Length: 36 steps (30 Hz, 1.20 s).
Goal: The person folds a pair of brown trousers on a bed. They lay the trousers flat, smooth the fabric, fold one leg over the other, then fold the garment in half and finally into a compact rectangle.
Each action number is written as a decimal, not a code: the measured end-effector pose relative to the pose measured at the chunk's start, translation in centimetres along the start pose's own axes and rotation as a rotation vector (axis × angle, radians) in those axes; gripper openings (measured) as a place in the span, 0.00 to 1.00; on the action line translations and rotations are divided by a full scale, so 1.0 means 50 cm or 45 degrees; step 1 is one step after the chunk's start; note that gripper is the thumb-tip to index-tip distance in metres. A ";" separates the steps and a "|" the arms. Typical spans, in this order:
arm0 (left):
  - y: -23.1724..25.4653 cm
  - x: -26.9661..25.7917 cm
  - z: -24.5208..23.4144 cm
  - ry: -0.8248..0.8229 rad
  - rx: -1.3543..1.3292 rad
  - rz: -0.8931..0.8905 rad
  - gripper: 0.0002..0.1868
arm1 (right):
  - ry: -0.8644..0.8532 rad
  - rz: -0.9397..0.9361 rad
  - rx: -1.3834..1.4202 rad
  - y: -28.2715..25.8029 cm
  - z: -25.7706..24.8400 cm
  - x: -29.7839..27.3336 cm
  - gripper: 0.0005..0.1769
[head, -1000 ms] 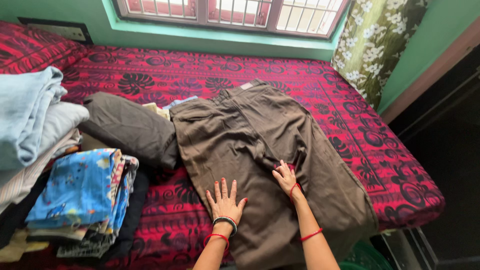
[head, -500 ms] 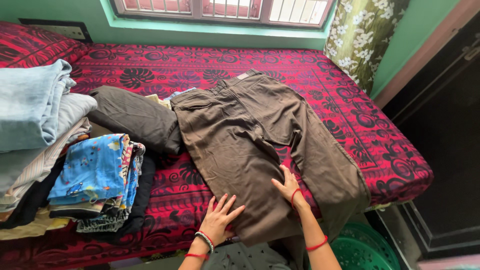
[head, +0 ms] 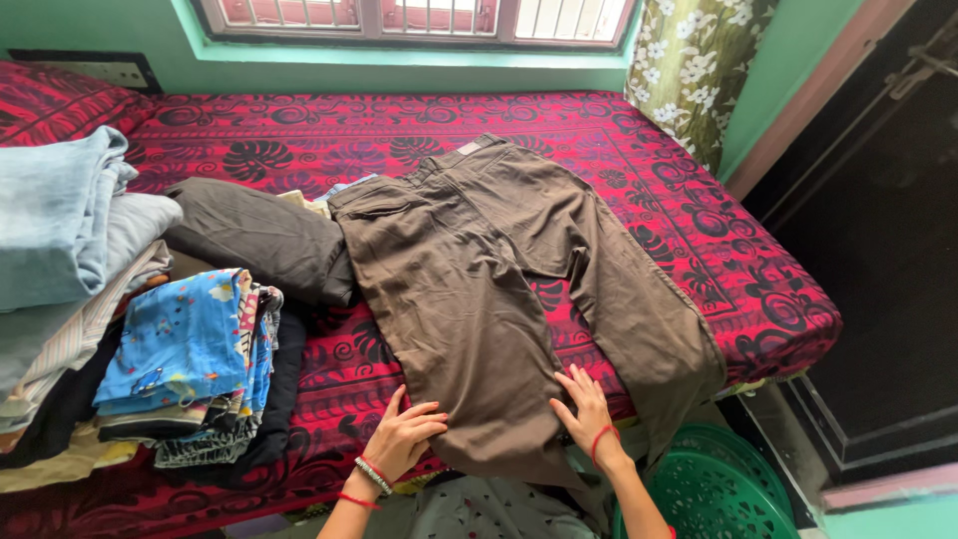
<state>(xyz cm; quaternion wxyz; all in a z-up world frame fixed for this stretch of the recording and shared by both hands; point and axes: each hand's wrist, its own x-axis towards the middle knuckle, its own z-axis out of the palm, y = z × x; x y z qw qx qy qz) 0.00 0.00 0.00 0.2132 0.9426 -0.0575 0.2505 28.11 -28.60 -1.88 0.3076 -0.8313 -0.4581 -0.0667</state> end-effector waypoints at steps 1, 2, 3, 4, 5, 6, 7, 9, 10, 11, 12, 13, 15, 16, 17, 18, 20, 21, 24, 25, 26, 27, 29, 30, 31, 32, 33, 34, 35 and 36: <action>0.006 0.002 -0.006 -0.025 0.040 -0.035 0.26 | 0.101 0.106 0.103 -0.008 0.000 -0.018 0.29; 0.013 0.002 -0.013 -0.050 0.079 -0.069 0.30 | 0.201 0.212 0.207 -0.018 0.007 -0.038 0.28; 0.021 0.005 -0.019 -0.071 0.120 -0.106 0.34 | 0.299 0.315 0.310 -0.025 0.015 -0.052 0.27; 0.028 0.012 -0.023 -0.057 0.149 -0.176 0.38 | 0.344 0.521 0.385 -0.028 0.024 -0.061 0.26; 0.036 0.021 -0.025 -0.041 0.180 -0.247 0.43 | 0.403 0.695 0.449 -0.030 0.034 -0.067 0.24; 0.042 0.030 -0.026 -0.025 0.212 -0.319 0.48 | 0.423 0.835 0.550 -0.029 0.043 -0.072 0.23; 0.047 0.039 -0.027 -0.062 0.269 -0.344 0.49 | 0.422 0.950 0.680 -0.026 0.052 -0.074 0.22; 0.053 0.050 -0.031 -0.135 0.387 -0.395 0.52 | 0.372 1.113 1.045 -0.018 0.065 -0.074 0.20; 0.055 0.051 -0.033 -0.128 0.399 -0.318 0.51 | 0.317 1.178 1.217 -0.017 0.070 -0.079 0.20; 0.057 0.051 -0.034 -0.118 0.412 -0.241 0.50 | 0.255 1.238 1.360 -0.014 0.071 -0.082 0.20; 0.056 0.051 -0.034 -0.109 0.424 -0.163 0.49 | 0.206 1.313 1.490 -0.015 0.074 -0.086 0.19; 0.055 0.050 -0.034 -0.141 0.402 -0.163 0.48 | 0.075 1.291 1.635 -0.016 0.075 -0.090 0.21; 0.051 0.046 -0.030 -0.209 0.356 -0.163 0.47 | -0.196 1.239 1.913 -0.021 0.078 -0.098 0.24; 0.048 0.043 -0.027 -0.214 0.351 -0.179 0.46 | -0.214 1.161 1.941 -0.025 0.082 -0.100 0.21; 0.046 0.040 -0.023 -0.218 0.345 -0.196 0.45 | -0.233 1.084 1.965 -0.028 0.086 -0.101 0.19; 0.043 0.039 -0.018 -0.222 0.339 -0.213 0.44 | -0.251 1.007 1.989 -0.030 0.087 -0.102 0.17; 0.040 0.036 -0.010 -0.154 0.307 -0.204 0.40 | -0.127 1.092 2.014 -0.033 0.087 -0.101 0.18; 0.037 0.033 -0.009 -0.121 0.292 -0.200 0.38 | -0.066 1.134 2.027 -0.034 0.087 -0.101 0.19; 0.030 0.026 -0.008 -0.049 0.225 -0.143 0.35 | 0.104 1.261 2.102 -0.021 0.053 -0.121 0.13; 0.027 0.026 -0.009 -0.055 0.195 -0.162 0.34 | 0.078 1.183 1.946 -0.016 0.041 -0.123 0.14; 0.025 0.026 -0.011 -0.061 0.166 -0.181 0.33 | 0.056 1.130 1.801 -0.011 0.027 -0.128 0.17; 0.024 0.025 -0.014 -0.070 0.133 -0.200 0.32 | 0.067 1.109 1.698 -0.003 0.012 -0.131 0.19; 0.022 0.024 -0.021 -0.112 0.002 -0.267 0.33 | 0.246 1.279 1.712 0.020 -0.021 -0.136 0.25; 0.022 0.026 -0.024 -0.134 -0.065 -0.298 0.33 | 0.353 1.354 1.715 0.037 -0.037 -0.136 0.27; 0.021 0.029 -0.025 -0.127 -0.077 -0.296 0.32 | 0.435 1.443 1.861 0.058 -0.053 -0.136 0.30; 0.019 0.030 -0.028 -0.121 -0.089 -0.295 0.32 | 0.502 1.526 2.016 0.081 -0.060 -0.135 0.33; 0.019 0.030 -0.029 -0.116 -0.102 -0.295 0.31 | 0.619 1.661 2.274 0.110 -0.069 -0.141 0.39; 0.019 0.030 -0.029 -0.123 -0.105 -0.299 0.32 | 0.716 1.693 2.401 0.134 -0.062 -0.151 0.43; 0.018 0.030 -0.030 -0.125 -0.105 -0.307 0.32 | 0.784 1.688 2.467 0.165 -0.053 -0.154 0.41; 0.019 0.031 -0.029 -0.127 -0.105 -0.314 0.32 | 0.851 1.651 2.492 0.200 -0.046 -0.160 0.38</action>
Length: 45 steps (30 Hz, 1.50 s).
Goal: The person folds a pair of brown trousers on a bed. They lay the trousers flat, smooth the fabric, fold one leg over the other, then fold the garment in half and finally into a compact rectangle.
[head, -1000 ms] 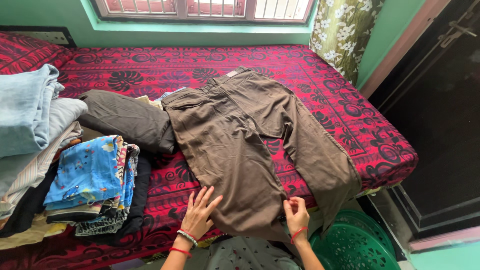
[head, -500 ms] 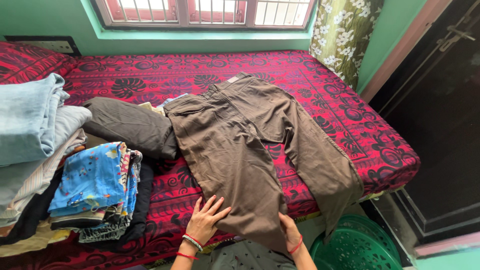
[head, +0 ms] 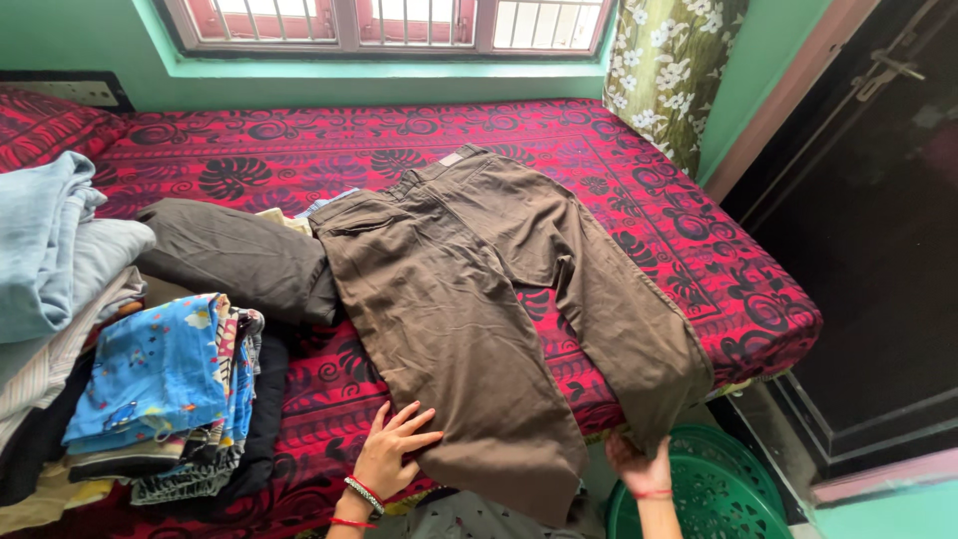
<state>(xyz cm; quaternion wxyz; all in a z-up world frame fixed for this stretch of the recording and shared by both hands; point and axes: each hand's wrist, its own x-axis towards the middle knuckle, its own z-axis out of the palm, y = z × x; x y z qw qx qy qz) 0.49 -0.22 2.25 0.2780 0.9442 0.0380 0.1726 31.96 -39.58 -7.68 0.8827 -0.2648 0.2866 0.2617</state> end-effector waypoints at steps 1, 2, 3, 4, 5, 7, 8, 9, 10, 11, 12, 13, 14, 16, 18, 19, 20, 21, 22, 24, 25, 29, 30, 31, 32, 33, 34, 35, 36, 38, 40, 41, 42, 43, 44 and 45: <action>0.000 0.001 -0.001 -0.008 -0.001 -0.001 0.32 | -0.028 -0.080 0.007 -0.017 -0.012 0.033 0.36; 0.001 0.002 0.000 -0.016 -0.001 -0.003 0.32 | -0.068 -0.181 0.006 -0.039 -0.021 0.066 0.33; 0.002 0.002 -0.002 -0.024 0.001 -0.006 0.32 | -0.107 -0.285 0.007 -0.061 -0.029 0.096 0.32; 0.003 0.002 -0.002 -0.029 -0.011 -0.012 0.32 | -0.117 -0.371 0.038 -0.095 -0.038 0.117 0.30; 0.004 0.001 -0.004 -0.036 -0.021 -0.018 0.32 | -0.111 -0.452 0.066 -0.130 -0.046 0.131 0.29; 0.006 0.000 -0.007 -0.043 -0.034 -0.020 0.32 | 0.003 -0.612 0.227 -0.222 -0.061 0.131 0.26; 0.006 -0.001 -0.009 -0.044 -0.038 -0.016 0.32 | -0.074 -0.782 0.314 -0.263 -0.066 0.119 0.22; 0.007 0.000 -0.009 -0.044 -0.046 -0.009 0.32 | -0.040 -0.784 0.428 -0.309 -0.078 0.100 0.19; 0.007 0.001 -0.010 -0.047 -0.044 -0.011 0.32 | 0.068 -0.914 0.423 -0.346 -0.085 0.085 0.20; 0.007 0.002 -0.009 -0.050 -0.045 -0.011 0.33 | 0.230 -1.045 0.453 -0.386 -0.092 0.067 0.19; 0.005 0.004 -0.009 -0.053 -0.046 -0.012 0.33 | 0.394 -1.173 0.482 -0.421 -0.097 0.048 0.19; 0.004 0.003 -0.008 -0.050 -0.044 -0.009 0.33 | 0.466 -1.230 0.450 -0.457 -0.108 0.022 0.19; 0.002 0.004 -0.008 -0.048 -0.042 -0.005 0.33 | 0.492 -1.255 0.425 -0.485 -0.113 0.003 0.18; 0.001 0.003 -0.004 -0.043 -0.040 -0.011 0.33 | 0.544 -1.287 0.367 -0.529 -0.120 -0.030 0.16; 0.001 0.003 -0.004 -0.041 -0.037 -0.024 0.33 | 0.574 -1.283 0.314 -0.545 -0.122 -0.047 0.15; 0.002 0.004 -0.004 -0.046 -0.037 -0.026 0.33 | 0.577 -1.269 0.290 -0.546 -0.122 -0.050 0.14; 0.003 0.004 -0.005 -0.052 -0.037 -0.029 0.33 | 0.579 -1.250 0.265 -0.546 -0.121 -0.052 0.14; 0.003 0.005 -0.006 -0.056 -0.034 -0.030 0.33 | 0.573 -1.232 0.240 -0.541 -0.122 -0.050 0.13; 0.004 0.005 -0.008 -0.051 -0.035 -0.029 0.33 | 0.566 -1.204 0.218 -0.534 -0.122 -0.045 0.12; 0.005 0.004 -0.010 -0.046 -0.040 -0.023 0.33 | 0.546 -1.149 0.171 -0.520 -0.135 -0.034 0.11; 0.006 0.005 -0.009 -0.054 -0.038 -0.028 0.34 | 0.531 -1.122 0.150 -0.516 -0.145 -0.030 0.11; 0.004 0.007 -0.003 -0.023 -0.035 -0.034 0.34 | 0.432 -1.022 0.035 -0.491 -0.171 -0.013 0.08; 0.004 0.007 -0.002 -0.001 -0.034 -0.033 0.32 | 0.361 -0.978 -0.015 -0.481 -0.169 -0.009 0.08; 0.003 0.006 -0.001 0.001 -0.033 -0.032 0.32 | 0.269 -0.931 -0.076 -0.462 -0.159 -0.001 0.07; 0.003 0.006 -0.001 0.003 -0.031 -0.031 0.32 | 0.131 -0.867 -0.156 -0.435 -0.139 0.003 0.07; 0.002 0.007 -0.001 0.002 -0.030 -0.027 0.32 | -0.061 -0.760 -0.247 -0.397 -0.112 0.008 0.06; 0.003 0.006 0.000 -0.012 -0.031 -0.035 0.33 | -0.240 -0.617 -0.336 -0.344 -0.080 0.011 0.06; 0.003 0.007 -0.001 -0.023 -0.030 -0.042 0.35 | -0.286 -0.512 -0.316 -0.274 -0.049 0.013 0.09; 0.003 0.009 0.000 -0.035 -0.029 -0.049 0.36 | -0.399 -0.328 -0.335 -0.203 -0.010 0.014 0.10; 0.003 0.007 0.002 -0.023 -0.026 -0.048 0.34 | -0.233 -0.053 -0.393 -0.088 0.077 0.016 0.22; 0.002 0.007 0.001 -0.012 -0.022 -0.047 0.32 | -0.350 0.068 -0.183 -0.028 0.150 0.015 0.20; 0.003 0.007 0.002 -0.008 -0.024 -0.046 0.32 | -0.357 0.032 -0.158 -0.020 0.184 0.022 0.21; 0.003 0.006 0.003 -0.004 -0.026 -0.045 0.31 | -0.363 -0.004 -0.133 -0.016 0.211 0.034 0.22; 0.003 0.006 0.002 -0.010 -0.030 -0.044 0.31 | -0.359 0.010 -0.141 -0.022 0.233 0.051 0.25; 0.003 0.006 0.002 -0.015 -0.033 -0.043 0.31 | -0.354 0.018 -0.136 -0.030 0.246 0.072 0.21; 0.003 0.007 0.000 -0.018 -0.037 -0.041 0.31 | -0.347 -0.022 -0.122 -0.048 0.257 0.096 0.17</action>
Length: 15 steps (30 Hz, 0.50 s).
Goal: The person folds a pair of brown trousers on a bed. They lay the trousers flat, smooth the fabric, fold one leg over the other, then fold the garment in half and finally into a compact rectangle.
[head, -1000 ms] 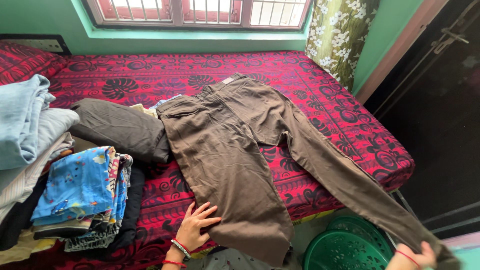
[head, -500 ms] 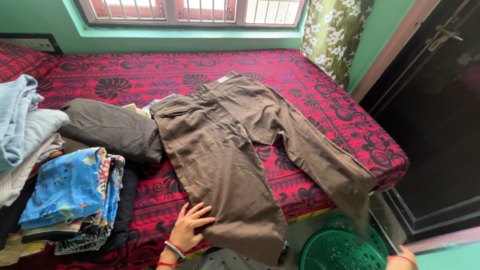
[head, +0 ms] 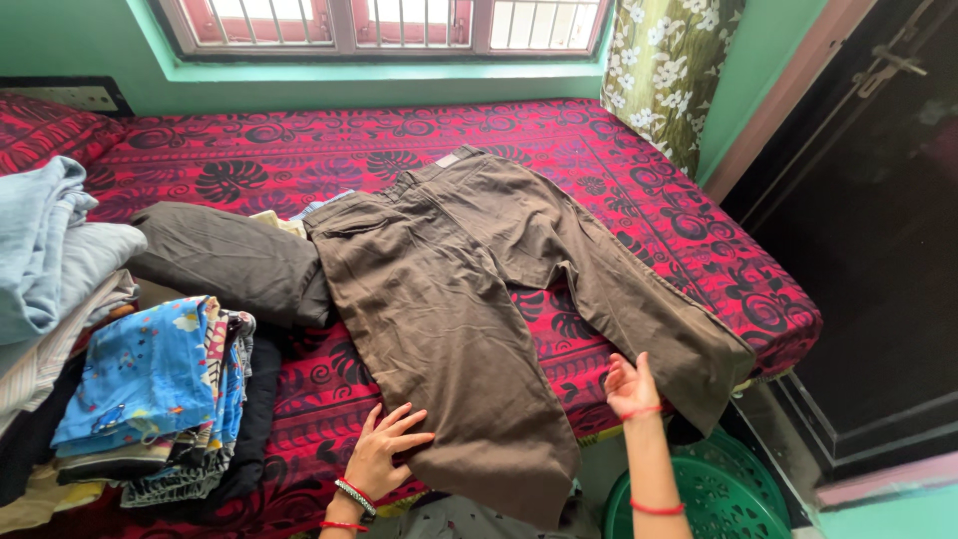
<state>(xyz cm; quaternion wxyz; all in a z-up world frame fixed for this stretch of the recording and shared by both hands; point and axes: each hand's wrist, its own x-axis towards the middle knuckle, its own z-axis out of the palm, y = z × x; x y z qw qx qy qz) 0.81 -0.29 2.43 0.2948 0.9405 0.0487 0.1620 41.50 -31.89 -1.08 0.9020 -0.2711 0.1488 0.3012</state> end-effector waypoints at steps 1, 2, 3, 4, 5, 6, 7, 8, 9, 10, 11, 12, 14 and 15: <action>0.000 0.001 -0.002 0.001 -0.001 0.003 0.30 | 0.016 -0.071 0.004 -0.022 -0.004 0.026 0.14; 0.001 0.001 -0.002 0.001 -0.003 0.004 0.30 | 0.029 -0.174 0.005 -0.045 -0.014 0.050 0.10; 0.002 0.001 -0.002 0.000 -0.005 0.006 0.30 | 0.045 -0.293 0.009 -0.079 -0.027 0.069 0.07; 0.004 0.000 -0.003 -0.008 -0.008 0.004 0.30 | 0.096 -0.399 0.005 -0.117 -0.044 0.080 0.04; 0.005 -0.001 -0.004 -0.015 -0.011 0.002 0.31 | 0.157 -0.484 0.002 -0.152 -0.060 0.087 0.04; 0.005 0.000 -0.007 -0.018 -0.013 -0.001 0.32 | 0.240 -0.582 -0.031 -0.190 -0.073 0.090 0.05; 0.003 -0.001 -0.012 -0.032 -0.024 -0.008 0.33 | 0.321 -0.681 -0.064 -0.224 -0.082 0.092 0.06; 0.004 -0.002 -0.013 -0.047 -0.039 -0.014 0.34 | 0.382 -0.640 -0.026 -0.256 -0.092 0.088 0.07; 0.004 -0.003 -0.014 -0.063 -0.055 -0.021 0.36 | 0.443 -0.598 0.012 -0.270 -0.101 0.083 0.08; 0.003 -0.001 -0.013 -0.059 -0.066 -0.017 0.35 | 0.447 -0.561 -0.045 -0.270 -0.111 0.075 0.09; 0.002 -0.003 -0.014 -0.055 -0.078 -0.013 0.34 | 0.451 -0.525 -0.103 -0.266 -0.129 0.064 0.09; 0.000 -0.001 -0.013 -0.049 -0.090 -0.007 0.34 | 0.453 -0.491 -0.161 -0.266 -0.141 0.056 0.09; -0.005 0.000 -0.010 -0.045 -0.107 -0.009 0.34 | 0.401 -0.560 -0.163 -0.263 -0.174 0.022 0.14; -0.008 -0.001 -0.007 -0.044 -0.116 -0.012 0.34 | 0.431 -0.621 -0.181 -0.263 -0.184 0.007 0.12</action>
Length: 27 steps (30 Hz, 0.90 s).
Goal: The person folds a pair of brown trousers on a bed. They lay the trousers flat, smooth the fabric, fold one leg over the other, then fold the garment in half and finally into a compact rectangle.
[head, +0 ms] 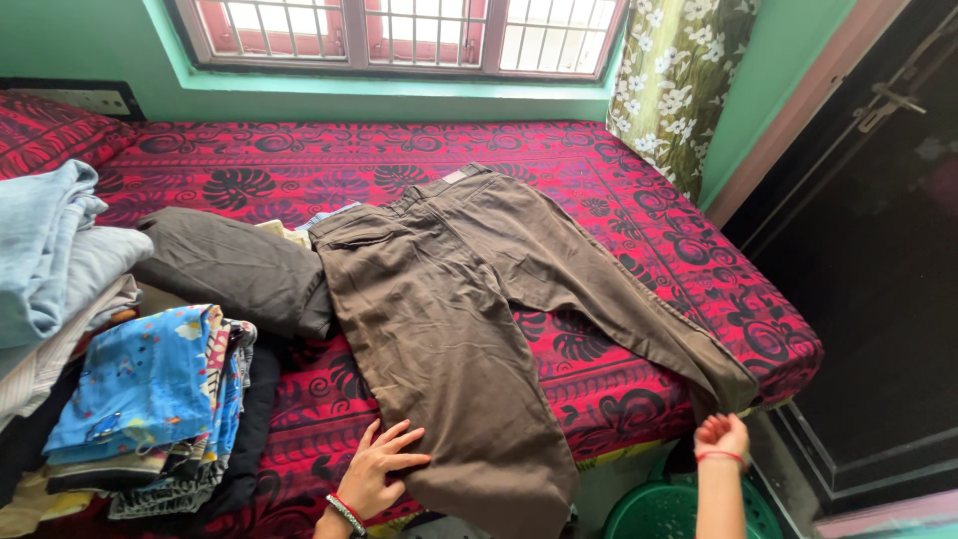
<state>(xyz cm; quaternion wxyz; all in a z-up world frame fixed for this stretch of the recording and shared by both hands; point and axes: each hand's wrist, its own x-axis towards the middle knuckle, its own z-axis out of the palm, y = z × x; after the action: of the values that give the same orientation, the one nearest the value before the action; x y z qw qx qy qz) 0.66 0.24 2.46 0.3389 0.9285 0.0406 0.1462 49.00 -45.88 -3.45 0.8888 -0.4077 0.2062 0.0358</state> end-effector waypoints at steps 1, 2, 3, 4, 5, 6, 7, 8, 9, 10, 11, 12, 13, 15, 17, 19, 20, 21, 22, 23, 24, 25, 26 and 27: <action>-0.004 -0.002 0.001 -0.007 -0.001 -0.006 0.34 | 0.070 -0.108 -0.061 -0.006 -0.013 -0.008 0.10; -0.009 -0.002 0.003 -0.014 -0.002 -0.013 0.35 | 0.155 -0.233 -0.132 -0.016 -0.021 -0.013 0.10; -0.012 0.000 0.006 -0.019 -0.005 -0.019 0.35 | 0.225 -0.347 -0.217 -0.032 -0.022 -0.013 0.11; -0.017 0.001 0.008 -0.016 -0.023 -0.017 0.33 | 0.218 -0.432 -0.295 -0.050 -0.017 -0.005 0.12; -0.022 0.000 0.011 -0.014 -0.042 -0.016 0.31 | 0.212 -0.509 -0.368 -0.067 -0.012 0.003 0.15; -0.025 -0.001 0.014 -0.012 -0.062 -0.016 0.30 | 0.189 -0.571 -0.442 -0.086 -0.007 0.015 0.17; -0.028 -0.001 0.015 -0.013 -0.071 -0.018 0.29 | 0.095 -0.614 -0.519 -0.104 0.003 0.032 0.23; -0.030 -0.002 0.017 -0.014 -0.081 -0.021 0.29 | 0.048 -0.596 -0.605 -0.120 0.008 0.050 0.28; -0.031 -0.002 0.018 -0.012 -0.089 -0.025 0.29 | -0.003 -0.577 -0.691 -0.133 0.019 0.074 0.32; -0.032 -0.001 0.018 -0.011 -0.089 -0.022 0.28 | -0.054 -0.558 -0.777 -0.146 0.025 0.096 0.37; -0.032 -0.001 0.018 -0.010 -0.087 -0.022 0.28 | -0.088 -0.491 -0.854 -0.158 0.026 0.117 0.40; -0.030 -0.001 0.017 -0.009 -0.085 -0.022 0.28 | -0.122 -0.423 -0.931 -0.168 0.027 0.138 0.43; -0.028 -0.001 0.017 0.002 -0.082 -0.019 0.28 | -0.157 -0.355 -1.007 -0.170 0.026 0.157 0.46; -0.022 0.001 0.015 0.025 -0.075 -0.013 0.27 | -0.151 -0.201 -1.077 -0.187 0.014 0.176 0.46; -0.019 0.003 0.012 0.005 -0.056 -0.024 0.30 | -0.179 -0.036 -1.246 -0.201 0.011 0.187 0.37; -0.017 0.007 0.011 -0.011 -0.047 -0.031 0.32 | -0.247 0.145 -1.511 -0.228 0.018 0.177 0.25; -0.017 0.008 0.011 -0.017 -0.047 -0.034 0.33 | -0.237 0.082 -1.643 -0.242 0.033 0.166 0.22; -0.017 0.009 0.010 -0.025 -0.045 -0.037 0.34 | -0.227 0.019 -1.772 -0.267 0.051 0.151 0.20; -0.017 0.010 0.011 -0.004 -0.039 -0.032 0.33 | -0.217 -0.046 -1.901 -0.293 0.071 0.132 0.19; -0.017 0.009 0.012 0.013 -0.033 -0.028 0.32 | -0.054 -0.312 -1.879 -0.312 0.093 0.111 0.17; -0.017 0.007 0.014 0.031 -0.028 -0.025 0.30 | 0.105 -0.580 -1.840 -0.326 0.115 0.088 0.15; -0.017 0.008 0.015 0.022 -0.035 -0.034 0.30 | 0.182 -0.751 -1.821 -0.335 0.134 0.064 0.15; -0.016 0.009 0.015 0.014 -0.042 -0.043 0.30 | 0.260 -0.921 -1.797 -0.339 0.154 0.042 0.17; -0.016 0.009 0.015 0.005 -0.049 -0.052 0.30 | 0.257 -1.113 -1.879 -0.342 0.176 0.026 0.23</action>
<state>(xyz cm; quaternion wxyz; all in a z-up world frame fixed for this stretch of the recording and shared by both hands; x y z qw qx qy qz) 1.31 0.48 1.51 0.3595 0.9205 0.0575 0.1420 57.14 -50.87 13.29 0.3083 -0.9247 0.0326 -0.2210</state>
